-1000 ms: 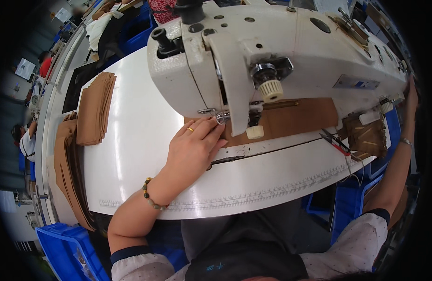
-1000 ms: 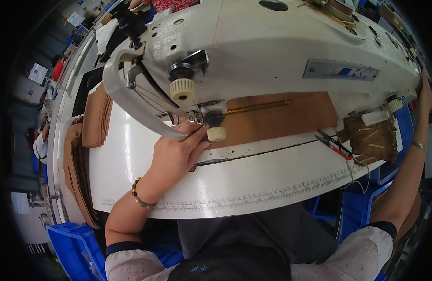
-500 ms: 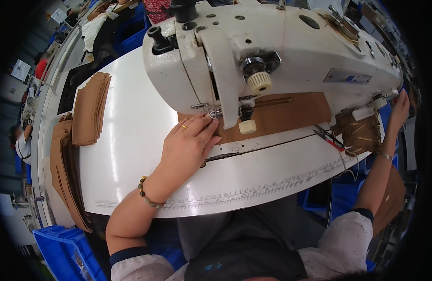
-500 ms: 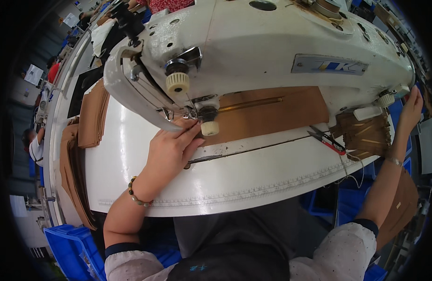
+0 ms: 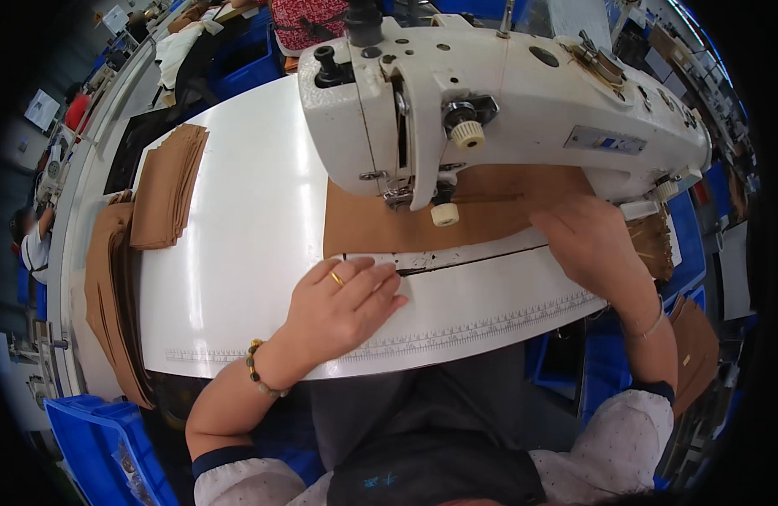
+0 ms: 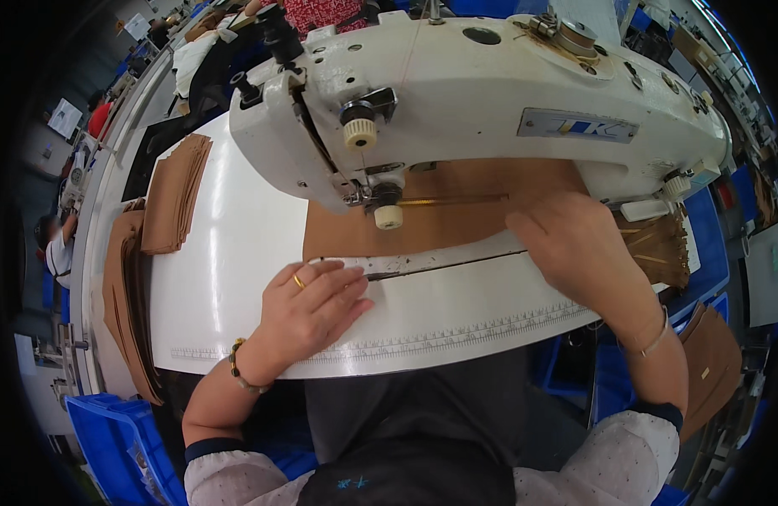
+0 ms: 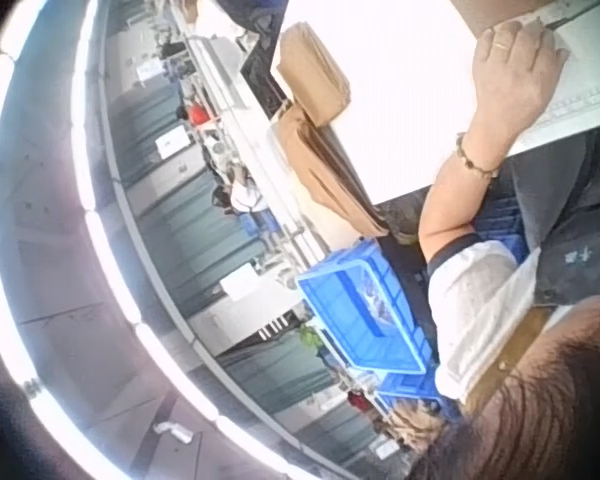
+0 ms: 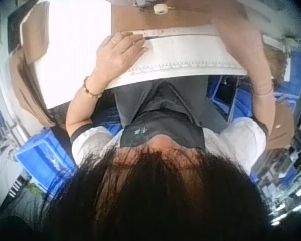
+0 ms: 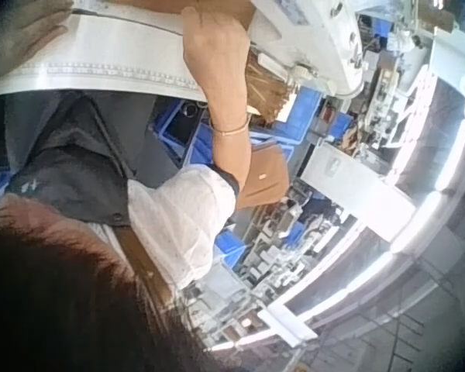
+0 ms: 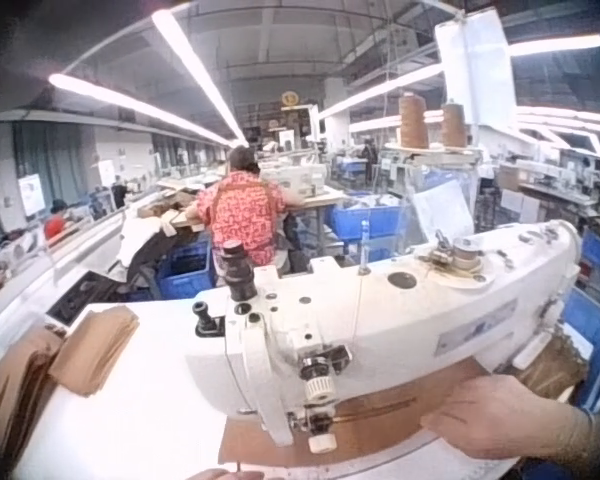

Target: Sewing together pieces of leather using an industrial sewing machine.

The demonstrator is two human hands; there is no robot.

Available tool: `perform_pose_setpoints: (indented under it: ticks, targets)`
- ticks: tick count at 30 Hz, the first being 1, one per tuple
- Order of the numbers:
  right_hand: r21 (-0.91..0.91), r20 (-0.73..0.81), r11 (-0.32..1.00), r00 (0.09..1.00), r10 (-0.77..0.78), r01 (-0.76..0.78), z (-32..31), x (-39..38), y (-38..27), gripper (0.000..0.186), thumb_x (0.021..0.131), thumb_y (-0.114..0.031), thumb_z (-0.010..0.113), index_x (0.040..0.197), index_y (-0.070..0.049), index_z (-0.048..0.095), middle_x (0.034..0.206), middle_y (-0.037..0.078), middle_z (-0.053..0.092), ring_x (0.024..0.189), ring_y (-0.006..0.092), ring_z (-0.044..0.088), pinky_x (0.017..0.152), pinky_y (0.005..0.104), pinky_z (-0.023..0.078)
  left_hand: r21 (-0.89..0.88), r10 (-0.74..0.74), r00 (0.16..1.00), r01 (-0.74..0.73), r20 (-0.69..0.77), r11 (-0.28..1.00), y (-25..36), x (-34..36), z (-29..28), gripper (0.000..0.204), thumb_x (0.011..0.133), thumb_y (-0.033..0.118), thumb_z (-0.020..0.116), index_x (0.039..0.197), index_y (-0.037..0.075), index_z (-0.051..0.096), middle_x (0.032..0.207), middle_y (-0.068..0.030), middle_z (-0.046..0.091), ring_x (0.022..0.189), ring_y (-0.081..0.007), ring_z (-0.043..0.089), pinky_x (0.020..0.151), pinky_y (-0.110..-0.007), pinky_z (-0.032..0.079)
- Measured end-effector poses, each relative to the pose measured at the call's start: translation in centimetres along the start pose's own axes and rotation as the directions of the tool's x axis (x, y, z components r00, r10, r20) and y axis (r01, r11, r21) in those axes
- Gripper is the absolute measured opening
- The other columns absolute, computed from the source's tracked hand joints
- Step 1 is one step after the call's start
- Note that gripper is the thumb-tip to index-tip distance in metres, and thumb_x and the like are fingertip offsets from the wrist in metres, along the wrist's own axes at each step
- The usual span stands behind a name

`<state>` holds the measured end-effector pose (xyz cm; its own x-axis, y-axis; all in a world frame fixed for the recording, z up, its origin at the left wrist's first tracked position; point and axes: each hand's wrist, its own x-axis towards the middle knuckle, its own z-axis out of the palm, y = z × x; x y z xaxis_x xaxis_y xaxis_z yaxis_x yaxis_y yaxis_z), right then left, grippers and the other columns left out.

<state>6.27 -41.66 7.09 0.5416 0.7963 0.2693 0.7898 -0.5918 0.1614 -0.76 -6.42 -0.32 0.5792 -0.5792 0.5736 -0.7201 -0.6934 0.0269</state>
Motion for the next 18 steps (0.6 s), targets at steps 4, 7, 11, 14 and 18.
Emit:
perform_pose_setpoints:
  ticks: [4,7,11,14,18]
  targets:
    - [0.441,-0.001,0.897,0.999,-0.043,0.039,-2.7,-1.6,-5.3,0.032,0.071,-0.004,0.081,0.102,-0.009,0.076,0.090,0.007,0.074,0.080,0.0296,0.074,0.068,0.0396,0.059,-0.009,-0.067,0.995,0.068,0.076,0.998,3.9,-2.2,-1.2,0.037,0.081,0.026,0.091,0.111,0.009,0.078,0.119,-0.0022,0.075,0.111,-0.0229,0.071,0.087,-0.036,0.054]
    - [0.681,-0.116,0.726,0.993,-0.022,0.096,-0.1,-0.1,-10.1,0.028,0.081,-0.008,0.081,0.108,-0.010,0.075,0.086,0.004,0.074,0.076,0.0268,0.074,0.064,0.0372,0.059,-0.047,-0.158,0.980,0.164,0.125,0.985,5.3,-3.6,-1.7,0.044,0.083,0.026,0.088,0.120,0.006,0.076,0.127,-0.0071,0.074,0.119,-0.0268,0.070,0.095,-0.040,0.056]
    - [0.852,0.063,0.523,0.996,-0.057,-0.024,2.6,2.1,-13.4,0.023,0.093,-0.017,0.078,0.114,-0.009,0.074,0.095,0.003,0.076,0.083,0.0242,0.075,0.072,0.0347,0.061,-0.036,-0.217,0.959,0.227,0.180,0.973,5.6,-5.0,-2.2,0.043,0.086,0.025,0.085,0.123,0.005,0.075,0.132,-0.0092,0.072,0.126,-0.0287,0.068,0.102,-0.042,0.054]
    - [0.726,-0.188,0.684,0.977,0.096,0.073,4.1,2.9,-13.1,0.023,0.097,-0.020,0.076,0.117,-0.009,0.073,0.111,0.005,0.077,0.097,0.0258,0.076,0.083,0.0354,0.061,-0.032,-0.241,0.952,0.251,0.187,0.968,5.6,-5.9,-2.4,0.041,0.088,0.023,0.084,0.124,0.005,0.074,0.135,-0.0095,0.071,0.127,-0.0289,0.067,0.105,-0.044,0.053]
    - [0.282,-0.319,0.958,0.947,0.042,0.052,2.1,1.5,-8.1,0.025,0.089,-0.016,0.082,0.112,-0.008,0.076,0.113,0.008,0.077,0.099,0.0310,0.074,0.093,0.0435,0.060,-0.057,-0.306,0.938,0.319,0.164,0.946,5.3,-6.3,-2.2,0.039,0.088,0.021,0.083,0.122,0.005,0.073,0.135,-0.0102,0.071,0.129,-0.0308,0.066,0.107,-0.047,0.052]
